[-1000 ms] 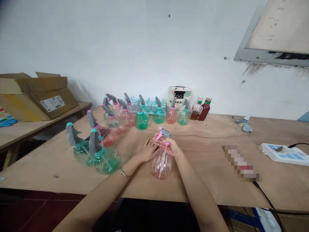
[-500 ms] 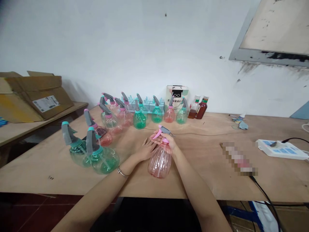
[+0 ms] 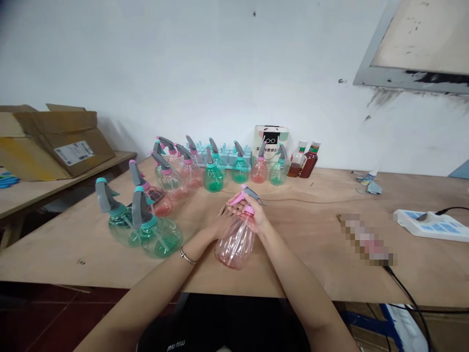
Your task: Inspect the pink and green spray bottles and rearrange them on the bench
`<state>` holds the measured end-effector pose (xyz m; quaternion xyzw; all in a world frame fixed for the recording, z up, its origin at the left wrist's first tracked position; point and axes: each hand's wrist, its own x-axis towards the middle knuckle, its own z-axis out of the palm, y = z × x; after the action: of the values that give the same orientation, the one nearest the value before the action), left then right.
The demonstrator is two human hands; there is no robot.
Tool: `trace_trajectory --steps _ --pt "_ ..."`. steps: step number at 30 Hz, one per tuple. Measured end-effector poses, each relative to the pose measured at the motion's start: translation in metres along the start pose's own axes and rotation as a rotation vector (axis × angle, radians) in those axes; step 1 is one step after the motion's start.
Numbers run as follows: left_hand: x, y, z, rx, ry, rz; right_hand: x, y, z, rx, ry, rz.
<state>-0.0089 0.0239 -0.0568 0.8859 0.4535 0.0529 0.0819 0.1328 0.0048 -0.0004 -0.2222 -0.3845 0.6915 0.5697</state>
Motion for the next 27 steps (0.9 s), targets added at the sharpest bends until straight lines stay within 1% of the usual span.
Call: trace_trajectory --steps 4,10,12,14,16,17,19,24,27 --pt "0.002 -0.002 0.001 0.009 -0.013 0.011 0.003 -0.002 -0.004 0.014 0.046 -0.088" --pt "0.001 0.0 -0.001 0.001 0.0 0.01 0.004 -0.001 -0.008 0.021 0.013 -0.023" --pt "0.0 0.0 -0.003 0.009 -0.018 0.026 0.003 0.001 -0.008 0.028 0.042 -0.033" --pt "-0.001 0.001 -0.005 0.025 -0.04 0.028 0.003 0.002 -0.007 0.038 0.103 -0.079" --pt "-0.001 0.001 -0.005 0.036 -0.043 0.021 0.001 0.001 -0.006 0.039 0.122 -0.142" --pt "-0.001 0.001 -0.005 0.037 -0.035 0.019 0.001 0.001 -0.005 0.039 0.107 -0.165" --pt "-0.001 0.0 -0.004 0.03 -0.017 0.018 0.0 -0.001 -0.004 0.026 0.048 -0.151" --pt "0.0 0.0 -0.001 0.004 0.018 0.008 -0.001 0.003 -0.001 -0.025 -0.031 -0.009" --pt "0.0 0.001 -0.002 -0.013 0.004 0.008 -0.005 0.006 0.003 -0.058 -0.049 -0.046"
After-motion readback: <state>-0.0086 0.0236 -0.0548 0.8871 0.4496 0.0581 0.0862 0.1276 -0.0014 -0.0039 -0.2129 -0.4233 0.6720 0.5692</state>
